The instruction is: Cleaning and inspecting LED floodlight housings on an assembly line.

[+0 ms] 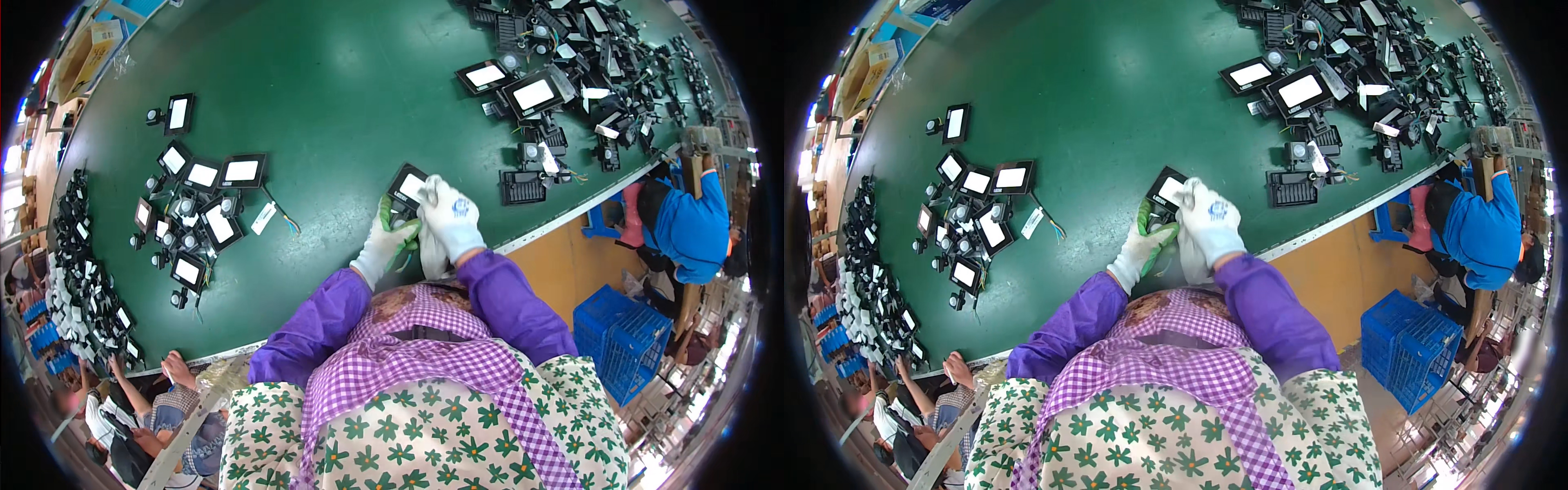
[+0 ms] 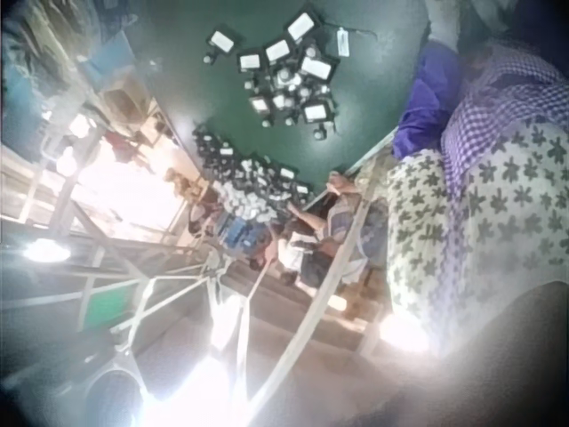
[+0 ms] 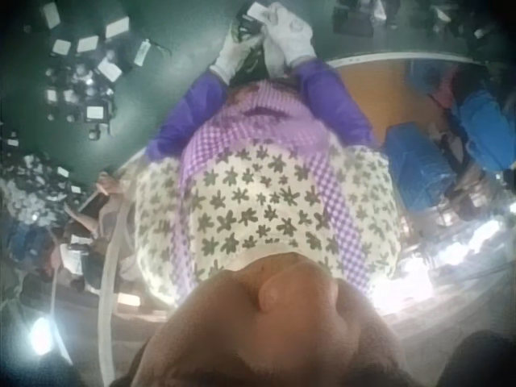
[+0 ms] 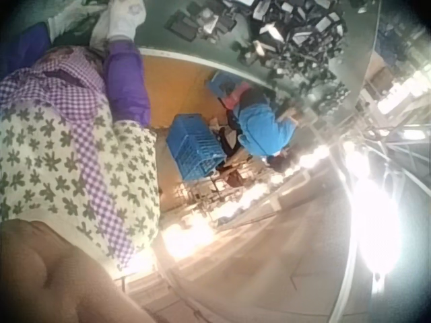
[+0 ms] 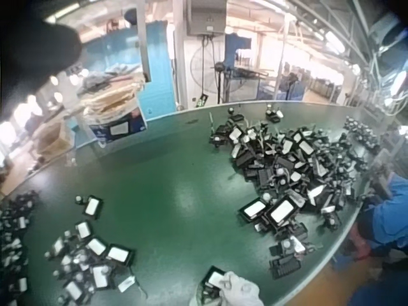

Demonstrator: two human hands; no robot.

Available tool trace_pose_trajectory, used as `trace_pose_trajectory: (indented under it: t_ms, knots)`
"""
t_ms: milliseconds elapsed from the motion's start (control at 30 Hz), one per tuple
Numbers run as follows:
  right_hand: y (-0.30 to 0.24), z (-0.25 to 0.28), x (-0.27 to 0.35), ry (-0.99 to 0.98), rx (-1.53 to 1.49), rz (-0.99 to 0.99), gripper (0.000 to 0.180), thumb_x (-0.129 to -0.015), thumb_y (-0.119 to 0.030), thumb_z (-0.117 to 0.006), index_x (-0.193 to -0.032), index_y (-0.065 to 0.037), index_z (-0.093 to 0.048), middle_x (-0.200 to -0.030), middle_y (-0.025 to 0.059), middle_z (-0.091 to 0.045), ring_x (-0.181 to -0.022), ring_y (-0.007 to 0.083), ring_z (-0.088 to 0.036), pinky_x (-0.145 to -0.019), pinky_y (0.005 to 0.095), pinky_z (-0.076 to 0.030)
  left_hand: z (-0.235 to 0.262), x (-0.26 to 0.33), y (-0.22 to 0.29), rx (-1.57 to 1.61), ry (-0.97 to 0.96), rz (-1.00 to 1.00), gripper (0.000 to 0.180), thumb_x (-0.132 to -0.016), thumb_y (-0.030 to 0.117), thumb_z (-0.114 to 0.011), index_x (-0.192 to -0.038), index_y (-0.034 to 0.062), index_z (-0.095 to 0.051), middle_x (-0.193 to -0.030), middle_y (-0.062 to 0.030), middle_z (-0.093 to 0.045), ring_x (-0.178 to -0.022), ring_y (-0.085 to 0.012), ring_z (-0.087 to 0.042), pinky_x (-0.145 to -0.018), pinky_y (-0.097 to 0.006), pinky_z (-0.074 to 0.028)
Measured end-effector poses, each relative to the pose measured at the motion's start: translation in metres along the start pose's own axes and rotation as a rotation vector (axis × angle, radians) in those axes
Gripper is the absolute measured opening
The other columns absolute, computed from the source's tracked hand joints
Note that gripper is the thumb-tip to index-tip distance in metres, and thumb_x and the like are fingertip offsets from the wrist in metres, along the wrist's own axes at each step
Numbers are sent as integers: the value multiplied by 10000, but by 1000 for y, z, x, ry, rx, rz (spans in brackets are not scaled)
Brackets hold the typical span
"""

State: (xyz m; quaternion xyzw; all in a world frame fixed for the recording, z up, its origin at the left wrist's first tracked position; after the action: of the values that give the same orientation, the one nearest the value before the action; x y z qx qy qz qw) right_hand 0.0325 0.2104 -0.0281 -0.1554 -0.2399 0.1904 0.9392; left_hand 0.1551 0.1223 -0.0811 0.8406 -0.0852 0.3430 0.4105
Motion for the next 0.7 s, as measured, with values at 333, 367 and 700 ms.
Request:
trace_pose_trajectory:
  t_ms: [333,367,700]
  knots:
    - [11,1,15,-59,179,-68,312,-979,-358,-422,-1130,-134,-578,-995,163,-689,-931,356,-661,-825,465,-516,-2,-7,17,-264,46,-293,966,-722,4,-763,-1524,85,-230,-1219,-70,-576,-1057,-161,-573,-910,-306,-500]
    - [4,12,9,2,144,-16,298,-987,-346,-408,-1093,-126,-579,-996,165,-689,-914,354,-662,-806,464,-515,2,-11,17,-271,39,-290,954,-726,3,-755,-1522,86,-236,-1211,-74,-582,-1056,-161,-573,-897,-306,-506]
    - [9,13,9,-78,206,-43,287,-969,-364,-455,-1104,-137,-567,-972,165,-695,-907,363,-670,-803,473,-521,-4,-5,20,-219,38,-216,943,-753,-17,-728,-1538,110,-220,-1197,-54,-564,-979,-120,-572,-818,-263,-515]
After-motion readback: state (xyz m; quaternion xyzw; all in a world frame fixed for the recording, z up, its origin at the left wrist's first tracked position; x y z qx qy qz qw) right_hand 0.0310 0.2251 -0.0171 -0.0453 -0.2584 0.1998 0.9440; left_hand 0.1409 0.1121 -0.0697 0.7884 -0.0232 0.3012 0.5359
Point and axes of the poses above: each hand's wrist, its own x-axis away from the middle knuckle, its own z-axis out of the back of the hand, y = z × x, the point moved 9 cm from there along -x, towards the middle knuckle
